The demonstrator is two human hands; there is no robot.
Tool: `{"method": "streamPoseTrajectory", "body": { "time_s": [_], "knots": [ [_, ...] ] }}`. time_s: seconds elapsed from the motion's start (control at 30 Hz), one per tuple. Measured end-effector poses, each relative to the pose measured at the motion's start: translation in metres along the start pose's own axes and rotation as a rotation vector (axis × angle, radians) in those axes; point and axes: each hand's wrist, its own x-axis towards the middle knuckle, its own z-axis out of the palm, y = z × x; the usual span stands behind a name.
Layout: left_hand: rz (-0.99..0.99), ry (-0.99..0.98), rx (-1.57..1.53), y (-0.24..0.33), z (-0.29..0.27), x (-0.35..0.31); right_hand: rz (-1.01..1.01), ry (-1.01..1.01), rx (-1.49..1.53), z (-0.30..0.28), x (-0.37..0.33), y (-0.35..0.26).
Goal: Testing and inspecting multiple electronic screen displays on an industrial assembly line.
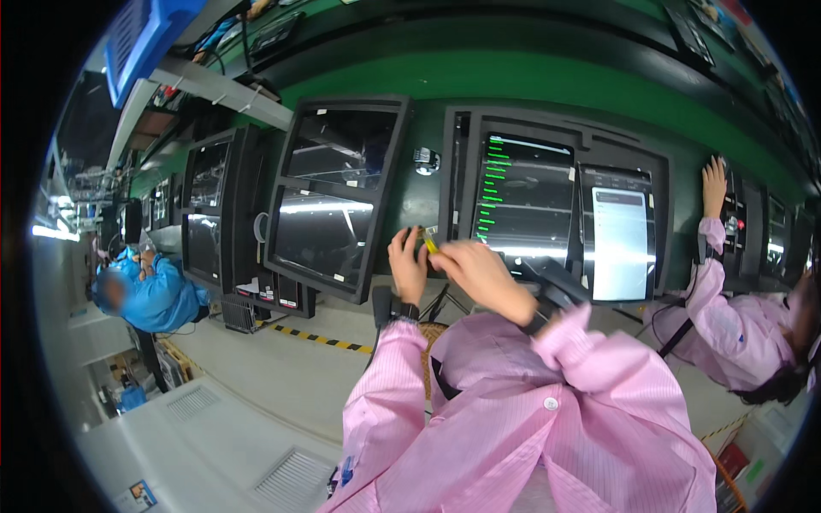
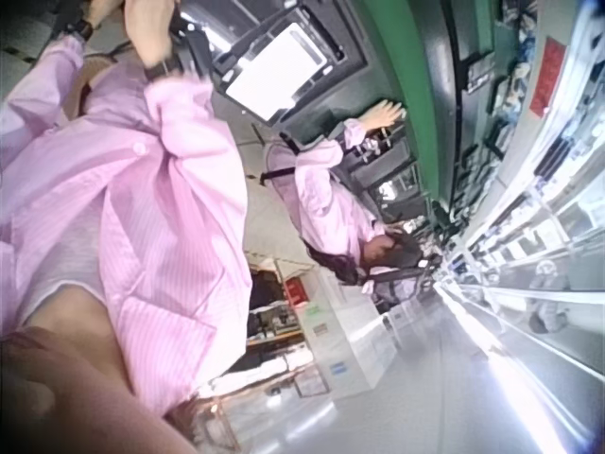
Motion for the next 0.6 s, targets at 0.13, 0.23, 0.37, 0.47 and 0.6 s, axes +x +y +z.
{"method": "streamPoseTrajectory", "body": {
  "time_s": [0.13,0.23,0.37,0.47,0.6],
  "knots": [
    [0.043,-0.031,0.111,-0.001,0.015,0.017,-0.061,-0.121,-0.476,0.032,0.092,0.023],
    [-0.005,0.011,0.002,0.006,0.015,0.022,-0.069,-0.123,-0.635,0.037,0.119,0.039],
    [-0.195,0.033,-0.245,-0.006,0.02,0.006,-0.065,-0.113,-0.231,-0.013,0.079,0.012],
    [-0.299,0.073,-0.32,-0.006,0.009,-0.014,0.116,-0.254,0.033,-0.063,-0.002,-0.006],
    [-0.419,0.069,-0.608,0.024,-0.009,-0.042,0.64,-0.262,0.373,-0.091,-0.133,0.027]
  ]
}}
